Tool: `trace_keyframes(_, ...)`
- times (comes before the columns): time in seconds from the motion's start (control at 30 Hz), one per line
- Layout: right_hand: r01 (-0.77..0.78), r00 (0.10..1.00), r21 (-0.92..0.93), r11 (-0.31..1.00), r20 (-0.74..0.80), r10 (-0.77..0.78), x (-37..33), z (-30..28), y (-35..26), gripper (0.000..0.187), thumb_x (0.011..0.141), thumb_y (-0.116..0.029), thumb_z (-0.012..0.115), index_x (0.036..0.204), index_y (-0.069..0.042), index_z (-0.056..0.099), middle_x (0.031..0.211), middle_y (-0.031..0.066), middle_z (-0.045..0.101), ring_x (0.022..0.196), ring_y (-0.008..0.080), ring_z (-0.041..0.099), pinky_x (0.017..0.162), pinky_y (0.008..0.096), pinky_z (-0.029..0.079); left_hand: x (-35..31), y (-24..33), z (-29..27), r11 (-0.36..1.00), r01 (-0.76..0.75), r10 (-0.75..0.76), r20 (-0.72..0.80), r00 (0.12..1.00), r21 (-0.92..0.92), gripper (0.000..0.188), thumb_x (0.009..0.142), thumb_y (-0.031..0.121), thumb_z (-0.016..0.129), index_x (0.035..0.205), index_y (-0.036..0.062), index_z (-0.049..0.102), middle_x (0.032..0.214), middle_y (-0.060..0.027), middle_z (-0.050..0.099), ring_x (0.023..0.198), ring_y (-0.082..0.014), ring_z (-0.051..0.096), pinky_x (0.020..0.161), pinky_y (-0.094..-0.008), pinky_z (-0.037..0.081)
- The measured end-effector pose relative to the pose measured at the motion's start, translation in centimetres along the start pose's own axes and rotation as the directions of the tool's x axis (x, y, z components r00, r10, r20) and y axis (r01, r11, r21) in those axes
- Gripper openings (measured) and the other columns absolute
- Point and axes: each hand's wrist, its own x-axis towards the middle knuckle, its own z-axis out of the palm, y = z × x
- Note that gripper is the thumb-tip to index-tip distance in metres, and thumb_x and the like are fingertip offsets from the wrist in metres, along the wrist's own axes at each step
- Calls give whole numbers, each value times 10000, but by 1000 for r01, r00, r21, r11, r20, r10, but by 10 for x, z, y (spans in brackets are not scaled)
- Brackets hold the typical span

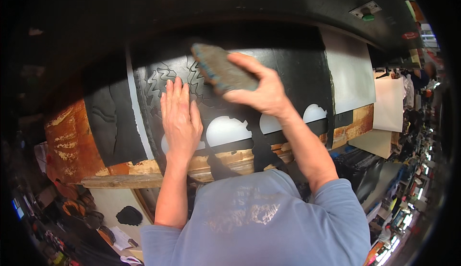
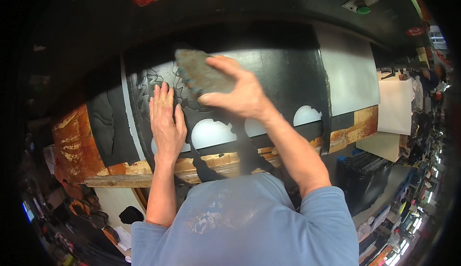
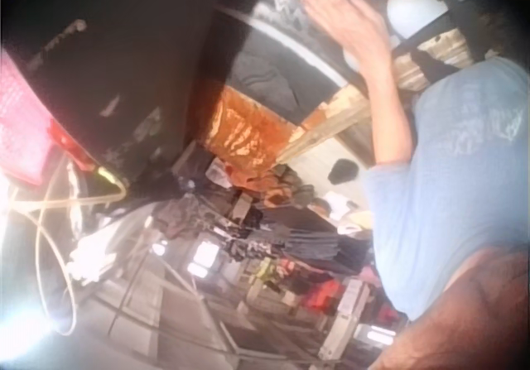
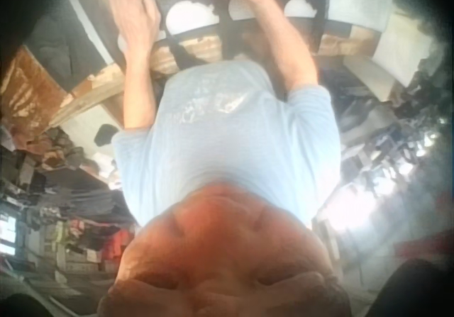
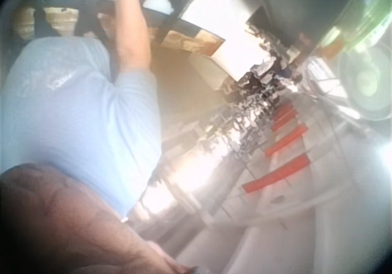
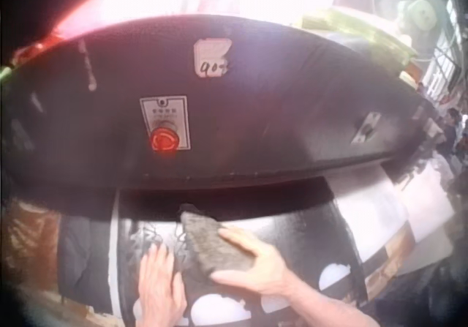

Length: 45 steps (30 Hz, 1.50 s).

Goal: The person repeatedly feeds black rubber sheets through a roller machine, peels off cut shapes, and stacks the remaining material. They handle multiple sheets and cutouts, occasionally adjusting the machine and stacking the processed rubber on the floor.

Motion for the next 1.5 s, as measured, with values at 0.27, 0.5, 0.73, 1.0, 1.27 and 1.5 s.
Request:
trace_keyframes(0.27, 119, 973, -641, 758, -78, -219, -35, -54, 28, 862, 673, -310, 986, 1449, -102, 672, 1626, 279, 440, 1488, 434, 475, 1187, 496, 470, 4, 7, 0, 1000, 15, -15, -6, 1000, 9, 461, 984, -6, 639, 1441, -43, 592, 1580, -259, 537, 1529, -447, 438, 1263, -588, 320)
trace_keyframes(0.5, 253, 956, -661, 706, 60, -286, -27, -66, 45, 816, 703, -353, 966, 1437, -133, 686, 1653, 297, 406, 1497, 476, 451, 1199, 525, 454, 2, 10, -9, 996, -2, -3, -50, 999, -90, 384, 973, -40, 644, 1356, -53, 656, 1489, -254, 619, 1453, -443, 530, 1229, -567, 380)
trace_keyframes(0.73, 294, 934, -618, 729, 26, -355, -26, -63, 37, 934, 695, -397, 982, 1494, -96, 605, 1533, 276, 514, 1401, 463, 510, 1190, 519, 445, -84, 79, -49, 800, 86, 2, 146, 989, -594, 208, 904, -88, 703, 1099, -15, 705, 1014, -163, 762, 945, -365, 732, 887, -433, 570)
trace_keyframes(1.0, 230, 476, -593, 772, -623, -621, -32, -169, -36, 164, 963, -147, 754, 1001, -9, 675, 895, 111, 689, 792, 208, 655, 749, 345, 540, -106, 64, -8, 919, -236, 218, -92, 972, -317, 170, 868, -65, 745, 960, 33, 641, 898, -125, 698, 765, -341, 631, 690, -449, 477)
trace_keyframes(1.27, 237, 462, -466, 852, -718, -521, -116, -168, -26, 289, 1097, -280, 671, 966, -31, 735, 770, -36, 643, 712, 47, 562, 654, 253, 474, -107, 71, -10, 961, -187, 173, -87, 981, -204, 116, 924, 51, 772, 936, 54, 657, 868, -110, 687, 788, -337, 623, 715, -442, 466)
trace_keyframes(1.5, 82, 543, -590, 803, -650, -532, -159, -200, -38, 316, 1093, -223, 655, 857, -14, 631, 683, 23, 541, 652, 90, 482, 596, 302, 429, -102, 84, -11, 986, -118, 111, -70, 991, -116, 166, 968, 164, 772, 932, 7, 733, 819, -165, 720, 786, -376, 690, 781, -451, 531)
